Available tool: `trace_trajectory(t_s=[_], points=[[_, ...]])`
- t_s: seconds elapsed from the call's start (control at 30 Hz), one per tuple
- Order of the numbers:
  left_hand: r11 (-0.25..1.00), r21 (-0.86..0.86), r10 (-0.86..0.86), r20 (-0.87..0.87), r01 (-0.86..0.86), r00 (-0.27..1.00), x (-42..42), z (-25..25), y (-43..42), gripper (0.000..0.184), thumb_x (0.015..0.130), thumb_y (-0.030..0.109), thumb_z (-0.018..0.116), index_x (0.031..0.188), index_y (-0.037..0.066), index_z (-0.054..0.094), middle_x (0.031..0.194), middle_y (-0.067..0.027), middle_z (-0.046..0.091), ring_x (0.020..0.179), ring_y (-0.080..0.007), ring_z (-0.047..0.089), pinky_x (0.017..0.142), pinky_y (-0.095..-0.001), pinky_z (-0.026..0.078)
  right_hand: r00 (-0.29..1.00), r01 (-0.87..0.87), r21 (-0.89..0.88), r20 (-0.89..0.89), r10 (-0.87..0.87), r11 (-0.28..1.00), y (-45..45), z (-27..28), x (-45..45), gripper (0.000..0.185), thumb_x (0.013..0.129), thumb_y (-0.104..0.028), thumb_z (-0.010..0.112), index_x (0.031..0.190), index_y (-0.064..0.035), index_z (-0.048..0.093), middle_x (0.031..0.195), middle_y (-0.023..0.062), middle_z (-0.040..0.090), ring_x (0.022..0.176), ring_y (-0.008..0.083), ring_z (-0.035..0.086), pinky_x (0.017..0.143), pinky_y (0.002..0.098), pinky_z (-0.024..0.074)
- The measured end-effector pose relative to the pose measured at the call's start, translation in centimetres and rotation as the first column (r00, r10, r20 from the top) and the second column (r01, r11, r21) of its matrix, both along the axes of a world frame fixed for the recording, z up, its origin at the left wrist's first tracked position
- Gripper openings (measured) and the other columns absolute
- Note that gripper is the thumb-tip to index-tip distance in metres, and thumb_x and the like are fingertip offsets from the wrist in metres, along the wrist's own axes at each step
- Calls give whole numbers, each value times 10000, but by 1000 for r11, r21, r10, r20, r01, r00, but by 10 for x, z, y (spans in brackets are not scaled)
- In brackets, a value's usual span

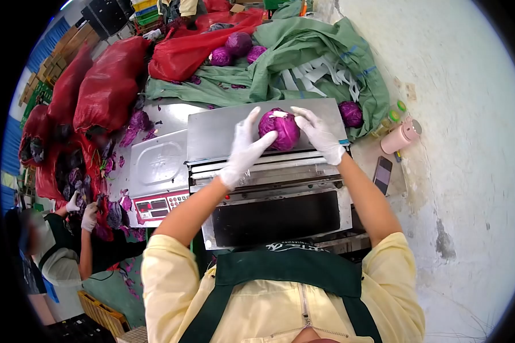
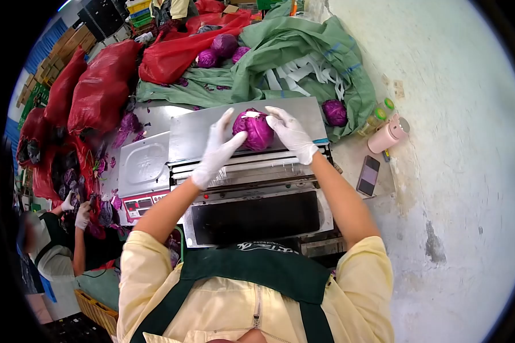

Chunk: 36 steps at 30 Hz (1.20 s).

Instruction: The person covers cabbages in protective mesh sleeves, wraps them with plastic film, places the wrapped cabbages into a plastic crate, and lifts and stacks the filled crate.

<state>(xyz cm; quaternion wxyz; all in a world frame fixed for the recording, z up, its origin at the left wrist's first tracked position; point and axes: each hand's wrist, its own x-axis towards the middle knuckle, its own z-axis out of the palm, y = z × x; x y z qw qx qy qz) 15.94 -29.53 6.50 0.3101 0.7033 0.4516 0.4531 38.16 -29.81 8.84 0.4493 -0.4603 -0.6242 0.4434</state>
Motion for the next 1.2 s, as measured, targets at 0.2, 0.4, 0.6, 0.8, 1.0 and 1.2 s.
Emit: trace_trajectory(t_s=[0.2, 0.4, 0.6, 0.8, 1.0, 1.2], points=[[933, 177, 34, -909, 312, 414, -128, 51, -46, 732, 738, 217, 727, 1390, 293, 403, 1274, -107, 512, 984, -304, 592, 793, -396, 526, 376, -460, 390, 899, -222, 798, -46, 38, 100, 626, 726, -269, 722, 1309, -190, 510, 1136, 89, 562, 1052, 256, 552, 863, 392, 437], [910, 58, -38, -974, 410, 223, -119, 38, -41, 702, 718, 275, 717, 1360, 319, 437, 1245, -64, 512, 859, -261, 625, 699, -376, 543, 46, -692, 126, 990, -131, 711, -53, 27, 104, 341, 780, -244, 630, 1116, -255, 580, 998, 33, 571, 939, 206, 590, 768, 368, 450], [987, 76, -52, -689, 144, 723, -97, 2, -47, 278, 842, 253, 648, 1108, 174, 640, 1049, -91, 619, 853, -258, 621, 761, -372, 506, 35, -757, 74, 997, -74, 649, -53, -6, 81, 78, 803, -166, 551, 874, -155, 583, 943, 41, 582, 867, 213, 593, 658, 358, 493], [908, -369, -146, 160, 196, 976, -124, 31, -91, 117, 924, 93, 567, 937, 10, 648, 1152, -117, 645, 802, -139, 667, 671, -242, 518, 836, -209, -282, 445, 321, 936, -81, 55, 68, 94, 954, -84, 440, 903, -8, 460, 856, 92, 589, 713, 192, 674, 578, 279, 531], [999, 49, -30, 159, 22, 987, -102, 82, -15, 444, 843, 144, 688, 1236, 8, 532, 1323, -142, 546, 1197, -225, 546, 989, -317, 444, 993, 77, 135, 79, -88, 988, 22, 106, 35, 67, 942, -21, 441, 947, -15, 508, 876, 109, 650, 757, 167, 672, 705, 272, 536], [857, -11, -498, -274, 515, 823, -40, 17, 44, 1027, 621, 294, 853, 1466, 146, 289, 1458, -170, 361, 1356, -333, 341, 1123, -385, 298, 683, -460, 330, 724, 91, 824, 73, -22, 6, 613, 817, 73, 522, 1374, -141, 382, 1200, 180, 545, 1059, 292, 601, 900, 326, 487]])
